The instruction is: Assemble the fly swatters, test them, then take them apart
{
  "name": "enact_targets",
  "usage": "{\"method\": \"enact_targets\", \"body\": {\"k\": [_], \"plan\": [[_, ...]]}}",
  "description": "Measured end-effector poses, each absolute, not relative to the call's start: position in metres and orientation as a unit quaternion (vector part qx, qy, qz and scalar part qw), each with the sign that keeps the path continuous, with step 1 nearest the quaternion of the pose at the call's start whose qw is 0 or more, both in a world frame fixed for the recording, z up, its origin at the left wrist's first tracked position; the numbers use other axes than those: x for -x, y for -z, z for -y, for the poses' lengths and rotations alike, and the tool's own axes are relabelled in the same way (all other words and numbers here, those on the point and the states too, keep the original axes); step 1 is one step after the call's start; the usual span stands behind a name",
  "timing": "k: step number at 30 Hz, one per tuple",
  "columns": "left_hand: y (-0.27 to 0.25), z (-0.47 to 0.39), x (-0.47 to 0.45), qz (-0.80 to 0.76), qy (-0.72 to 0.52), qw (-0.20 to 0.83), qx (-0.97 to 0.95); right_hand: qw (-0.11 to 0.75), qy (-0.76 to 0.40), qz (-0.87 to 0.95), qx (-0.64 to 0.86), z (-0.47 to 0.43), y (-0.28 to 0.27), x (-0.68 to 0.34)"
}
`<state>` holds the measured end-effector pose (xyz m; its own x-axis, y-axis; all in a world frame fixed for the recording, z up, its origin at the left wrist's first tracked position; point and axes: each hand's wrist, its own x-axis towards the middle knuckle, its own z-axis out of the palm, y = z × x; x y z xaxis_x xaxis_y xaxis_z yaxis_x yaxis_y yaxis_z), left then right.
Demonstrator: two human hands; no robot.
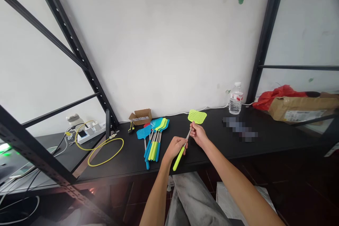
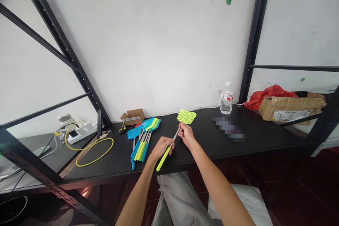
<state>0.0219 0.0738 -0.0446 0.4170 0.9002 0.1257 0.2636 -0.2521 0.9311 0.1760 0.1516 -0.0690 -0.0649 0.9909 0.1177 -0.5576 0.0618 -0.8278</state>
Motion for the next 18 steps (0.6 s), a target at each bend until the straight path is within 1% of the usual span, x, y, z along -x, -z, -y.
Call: {"method": "enact_targets", "body": {"k": [2,6,8,13,18], "plan": [[0.046,-0.075,-0.023,-0.411,-0.359,0.434,-0.717,0.608,-0.616,0.411,0.286,-0.149,0.069,-0.174],[0.049,-0.078,-0.025,-0.430,-0.394,0.396,-0.709,0.500,-0.587,0.563,0.295,-0.138,0.069,-0.171],[0.050,-0.080,-0.025,-0.434,-0.400,0.390,-0.706,0.476,-0.569,0.599,0.301,-0.135,0.069,-0.169],[0.051,-0.080,-0.024,-0.430,-0.398,0.382,-0.715,0.514,-0.586,0.551,0.297,-0.139,0.071,-0.168],[0.051,-0.077,-0.025,-0.434,-0.362,0.380,-0.733,0.606,-0.601,0.429,0.297,-0.148,0.071,-0.171]]}}
